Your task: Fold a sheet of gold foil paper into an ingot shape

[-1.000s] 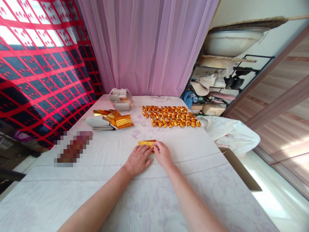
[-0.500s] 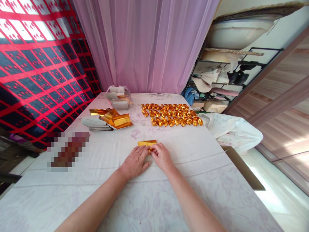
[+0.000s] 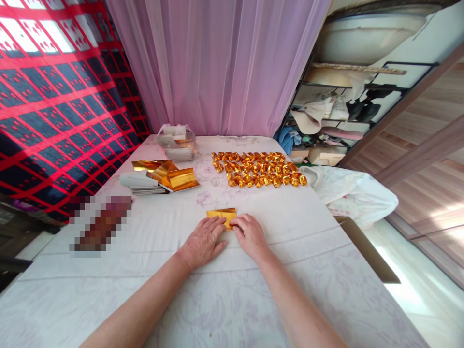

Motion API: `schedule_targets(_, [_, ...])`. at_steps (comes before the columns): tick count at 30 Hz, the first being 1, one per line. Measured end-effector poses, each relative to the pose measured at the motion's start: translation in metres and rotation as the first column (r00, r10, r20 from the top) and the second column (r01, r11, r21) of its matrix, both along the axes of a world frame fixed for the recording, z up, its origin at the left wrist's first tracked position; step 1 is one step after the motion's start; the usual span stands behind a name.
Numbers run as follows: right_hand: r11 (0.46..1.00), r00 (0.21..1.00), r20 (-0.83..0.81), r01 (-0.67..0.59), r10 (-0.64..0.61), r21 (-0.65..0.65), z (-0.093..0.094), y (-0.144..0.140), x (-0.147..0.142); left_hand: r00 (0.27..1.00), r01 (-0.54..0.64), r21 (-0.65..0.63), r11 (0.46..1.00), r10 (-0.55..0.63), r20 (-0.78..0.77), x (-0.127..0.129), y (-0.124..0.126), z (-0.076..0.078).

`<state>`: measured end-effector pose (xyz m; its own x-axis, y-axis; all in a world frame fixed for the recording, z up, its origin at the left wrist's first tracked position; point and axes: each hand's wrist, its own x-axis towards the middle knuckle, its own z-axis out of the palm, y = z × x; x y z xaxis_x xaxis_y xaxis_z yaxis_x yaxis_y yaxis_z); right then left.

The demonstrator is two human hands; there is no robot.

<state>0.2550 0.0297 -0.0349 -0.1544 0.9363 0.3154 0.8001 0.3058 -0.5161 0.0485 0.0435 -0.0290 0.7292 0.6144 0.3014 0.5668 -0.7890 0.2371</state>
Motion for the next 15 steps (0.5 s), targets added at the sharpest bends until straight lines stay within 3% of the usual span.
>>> schedule_targets(7, [1.000,1.000,-0.001,0.017,-0.017,0.011,-0.0034,0.0002,-0.0008,0.996,0.006,-0.004,1.000,-0.006,-0.087,0.0007,0.0014,0.0028])
schedule_targets(15, [1.000,1.000,0.001,0.011,-0.011,0.004,-0.0035,0.0003,-0.0004,0.996,0.056,-0.045,0.997,-0.059,-0.066,-0.0078,0.0068,0.0037])
